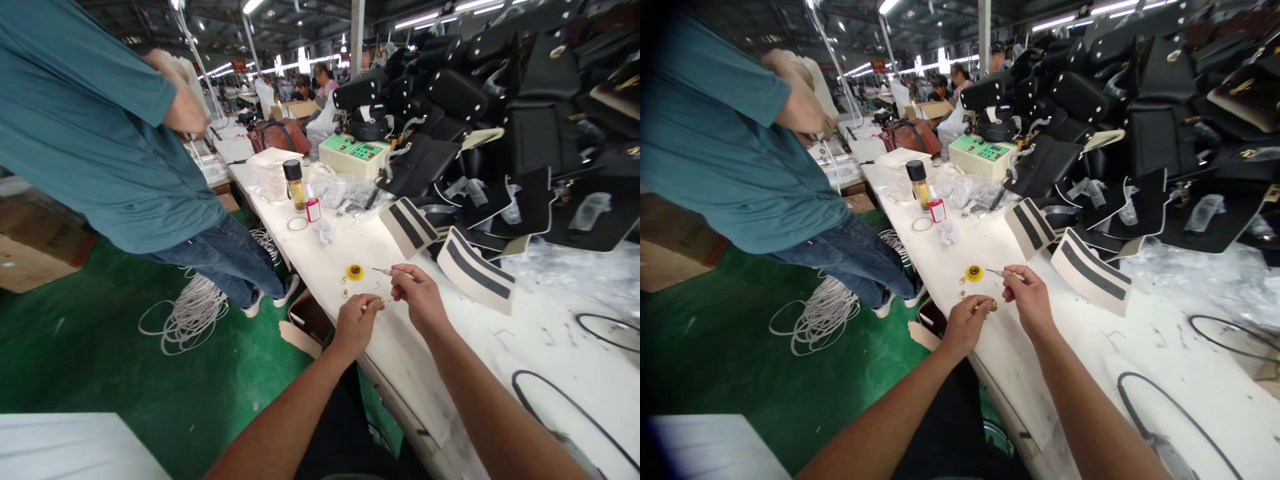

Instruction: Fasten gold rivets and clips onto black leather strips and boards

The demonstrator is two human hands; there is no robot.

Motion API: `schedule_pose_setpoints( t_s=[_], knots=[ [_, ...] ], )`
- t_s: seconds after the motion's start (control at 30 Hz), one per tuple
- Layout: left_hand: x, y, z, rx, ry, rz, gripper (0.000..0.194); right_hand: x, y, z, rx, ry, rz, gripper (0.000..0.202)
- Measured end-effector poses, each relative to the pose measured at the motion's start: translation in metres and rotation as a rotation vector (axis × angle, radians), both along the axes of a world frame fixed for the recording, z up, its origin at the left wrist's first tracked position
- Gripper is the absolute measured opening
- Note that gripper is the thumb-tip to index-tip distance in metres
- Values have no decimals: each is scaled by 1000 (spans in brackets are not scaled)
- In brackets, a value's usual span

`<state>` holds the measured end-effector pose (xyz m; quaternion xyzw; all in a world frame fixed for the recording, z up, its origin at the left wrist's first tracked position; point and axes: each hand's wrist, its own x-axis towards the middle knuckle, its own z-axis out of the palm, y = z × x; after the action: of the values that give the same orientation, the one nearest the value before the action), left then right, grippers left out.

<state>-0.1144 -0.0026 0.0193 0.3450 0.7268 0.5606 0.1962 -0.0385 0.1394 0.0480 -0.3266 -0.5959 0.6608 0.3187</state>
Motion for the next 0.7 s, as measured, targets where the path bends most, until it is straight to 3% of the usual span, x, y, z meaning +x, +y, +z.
schedule_pose_setpoints(
  t_s=[0.1, 0.23, 0.37, 0.53, 0.7],
  knots=[
    [10, 3, 1, 71, -369, -34, 25, 37, -13, -1, -241, 191, -61, 33],
    [21, 8, -1, 133, -598, -64, 32, 73, -28, -9, -278, 240, -107, 36],
    [24, 9, -1, 140, -654, -93, 35, 84, -35, -14, -131, 144, -172, 31],
    [23, 8, -1, 134, -625, -128, 34, 85, -40, -5, 32, 30, -158, 25],
    [25, 8, -5, 120, -573, -122, 34, 87, -43, 0, 99, -21, -155, 24]
  ],
)
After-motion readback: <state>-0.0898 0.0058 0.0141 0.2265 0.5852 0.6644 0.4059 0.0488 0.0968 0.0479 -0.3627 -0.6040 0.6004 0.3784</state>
